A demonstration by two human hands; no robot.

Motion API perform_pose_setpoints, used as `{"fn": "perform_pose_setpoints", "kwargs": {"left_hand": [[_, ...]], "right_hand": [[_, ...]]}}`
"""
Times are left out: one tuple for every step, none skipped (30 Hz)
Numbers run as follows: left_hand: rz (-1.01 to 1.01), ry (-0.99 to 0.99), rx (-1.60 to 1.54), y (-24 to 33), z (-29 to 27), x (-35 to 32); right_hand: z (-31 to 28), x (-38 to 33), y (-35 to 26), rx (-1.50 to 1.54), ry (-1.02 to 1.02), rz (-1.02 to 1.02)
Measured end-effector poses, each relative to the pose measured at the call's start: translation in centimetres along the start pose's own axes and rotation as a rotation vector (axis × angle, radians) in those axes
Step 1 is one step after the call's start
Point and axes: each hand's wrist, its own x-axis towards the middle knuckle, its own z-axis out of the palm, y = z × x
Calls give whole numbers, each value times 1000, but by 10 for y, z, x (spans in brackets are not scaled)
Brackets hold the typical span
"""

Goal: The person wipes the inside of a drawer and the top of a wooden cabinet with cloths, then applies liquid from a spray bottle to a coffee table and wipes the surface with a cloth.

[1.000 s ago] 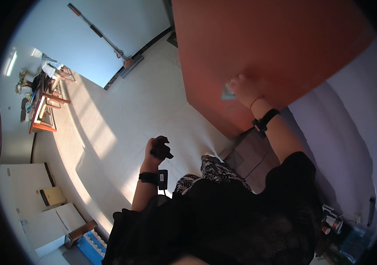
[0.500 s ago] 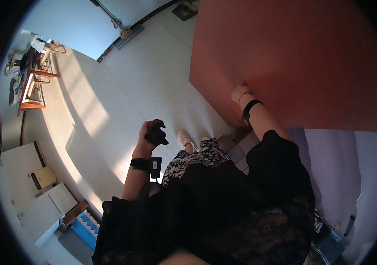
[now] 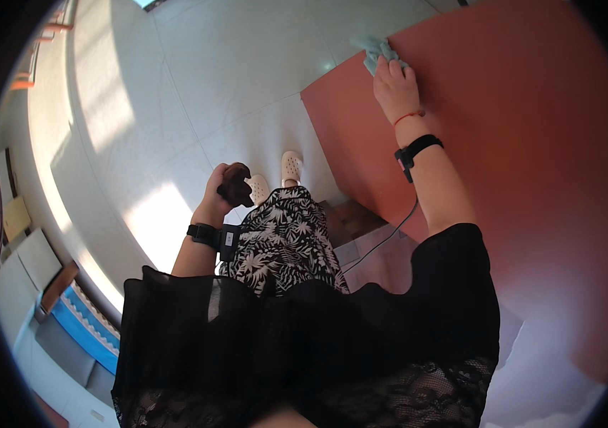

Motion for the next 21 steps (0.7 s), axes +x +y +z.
{"fn": "perform_pose_setpoints", "kwargs": {"left_hand": [[-4,20,-37,-3,-7,6],[9,44,-87,-3,-18,11],[24,58,-137,0,-26,17],[24,76,-140,1,-31,17],[6,93,-160,1,-36,16],[31,105,-205,0,-40,15],[54,116,-247,-2,-45,19],[34,209,-261,-10,-65,34],[24,223,-288,-12,-72,36],[-6,238,-307,-16,-79,37],[-37,252,-325,-20,-85,39],[-60,303,-364,-16,-80,44],[-64,322,-384,-13,-78,45],[-75,354,-401,-11,-76,46],[-85,373,-413,-11,-79,55],[-7,425,-467,-22,-89,69],[-17,418,-471,-29,-98,89],[19,388,-453,-36,-107,107],[50,372,-433,-38,-106,115],[27,480,-389,-43,-103,123],[128,396,-251,-57,-119,131]], "right_hand": [[25,1,-17,5,-116,-53],[47,3,-39,12,-235,-100],[70,9,-57,27,-239,-129],[90,10,-75,7,-317,-175],[109,8,-93,-17,-397,-220],[124,10,-110,-5,-402,-248],[138,11,-126,9,-410,-264],[152,11,-141,21,-419,-279],[163,14,-154,29,-426,-309],[173,16,-166,38,-465,-339],[183,17,-177,46,-504,-367],[195,17,-184,42,-520,-389],[202,26,-197,110,-565,-421],[208,33,-210,180,-611,-452],[217,41,-220,184,-614,-467],[225,47,-230,208,-636,-465],[242,46,-237,216,-665,-451],[259,43,-246,209,-675,-452],[272,35,-256,159,-628,-464],[285,27,-265,109,-583,-473],[297,20,-280,111,-597,-471]]}}
